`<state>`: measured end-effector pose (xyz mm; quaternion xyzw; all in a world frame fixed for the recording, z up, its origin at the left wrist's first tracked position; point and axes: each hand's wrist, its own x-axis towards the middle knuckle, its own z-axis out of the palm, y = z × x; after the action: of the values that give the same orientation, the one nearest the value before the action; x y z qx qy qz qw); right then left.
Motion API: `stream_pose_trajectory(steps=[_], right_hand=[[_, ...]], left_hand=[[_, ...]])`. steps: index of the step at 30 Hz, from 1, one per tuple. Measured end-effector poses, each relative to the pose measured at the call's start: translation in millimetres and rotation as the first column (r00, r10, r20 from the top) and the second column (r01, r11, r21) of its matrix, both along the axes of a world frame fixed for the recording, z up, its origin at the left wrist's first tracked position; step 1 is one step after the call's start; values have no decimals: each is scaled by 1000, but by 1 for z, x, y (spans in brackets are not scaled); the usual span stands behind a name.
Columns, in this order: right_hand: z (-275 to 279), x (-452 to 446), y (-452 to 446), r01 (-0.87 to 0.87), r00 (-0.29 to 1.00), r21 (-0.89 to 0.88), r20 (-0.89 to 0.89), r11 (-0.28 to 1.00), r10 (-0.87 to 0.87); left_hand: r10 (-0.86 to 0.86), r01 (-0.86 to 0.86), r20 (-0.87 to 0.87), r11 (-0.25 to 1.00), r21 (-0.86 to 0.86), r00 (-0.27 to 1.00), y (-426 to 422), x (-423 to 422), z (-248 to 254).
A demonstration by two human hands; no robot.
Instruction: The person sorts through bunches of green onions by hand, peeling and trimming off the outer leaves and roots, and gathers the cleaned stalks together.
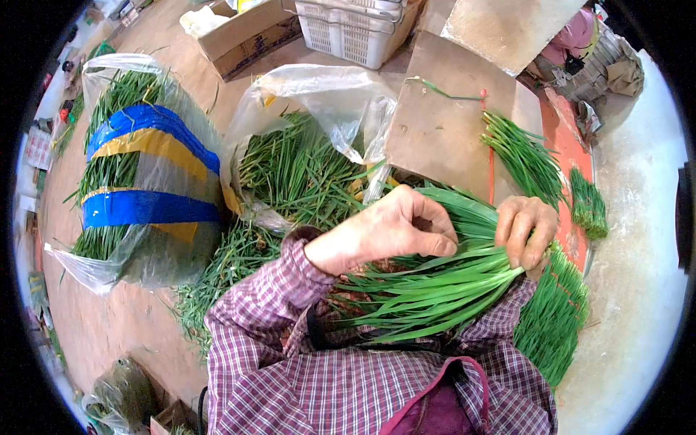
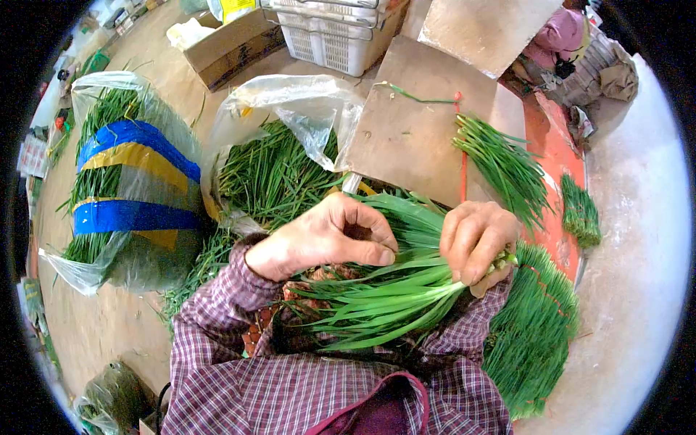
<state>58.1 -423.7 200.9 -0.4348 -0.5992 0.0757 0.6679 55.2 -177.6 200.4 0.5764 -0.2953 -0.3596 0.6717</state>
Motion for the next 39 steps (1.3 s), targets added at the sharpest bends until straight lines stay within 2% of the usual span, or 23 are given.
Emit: stream_pose_trajectory(steps=[2,3,4,6,7,8,10,12,13,14,15,16,18,20,24,27,29,34,36,39], right_hand=[[0,1,1,-16,1000,9,2,1000,16],[0,2,0,-54,998,-16,16,998,54],[0,2,0,-90,995,-42,31,995,91],[-1,1,1,-93,994,-52,43,994,95],[-2,0,-1,-96,995,-64,33,993,98],[-2,-1,-3,-101,994,-77,21,992,103],[-2,4,-8,-108,993,-59,44,992,111],[-3,5,-11,-105,991,-41,84,994,108],[-3,4,-12,-89,994,-37,63,995,92],[-4,4,-13,-73,996,-32,43,997,75],[-3,4,-13,-72,996,-31,44,997,73],[-2,6,-12,-86,994,-31,63,996,88],[-4,7,-8,-112,990,-30,78,993,114],[-4,6,-8,-111,992,-13,54,994,111],[-3,9,-8,-112,991,-32,63,993,114],[-1,8,-8,-126,989,-62,70,990,130],[0,4,-5,-45,997,-53,66,998,48],[-2,4,-5,-39,996,-27,77,999,41],[-3,4,-7,-39,997,-19,66,999,40],[-3,2,-9,-34,998,-41,48,999,36]], left_hand=[[-73,71,-250,997,-17,965,7,4,13],[-110,77,-356,991,-106,928,6,3,10],[-108,73,-363,991,-108,925,8,1,10],[-129,4,-534,974,-228,835,12,-2,15],[-136,26,-528,977,-210,839,24,0,35],[-116,-3,-491,972,-235,863,32,-2,32],[29,-89,-304,979,-184,952,52,-3,32],[165,-168,-83,985,-25,983,77,3,13],[167,-161,-29,974,159,985,90,5,9],[122,-185,215,935,302,969,101,8,0],[143,-341,490,876,342,860,108,6,-13],[124,-497,722,802,331,681,113,2,-24],[138,-529,727,776,343,673,118,-9,-31],[217,-369,458,888,275,862,113,-19,-33],[181,-268,484,957,115,856,78,-36,-45],[165,-221,414,971,90,895,53,-43,-51],[148,-203,426,976,85,892,42,-44,-51],[154,-178,386,984,27,909,24,-42,-50],[174,-176,325,984,-23,930,20,-42,-50],[140,-145,265,989,-2,954,19,-41,-45]])
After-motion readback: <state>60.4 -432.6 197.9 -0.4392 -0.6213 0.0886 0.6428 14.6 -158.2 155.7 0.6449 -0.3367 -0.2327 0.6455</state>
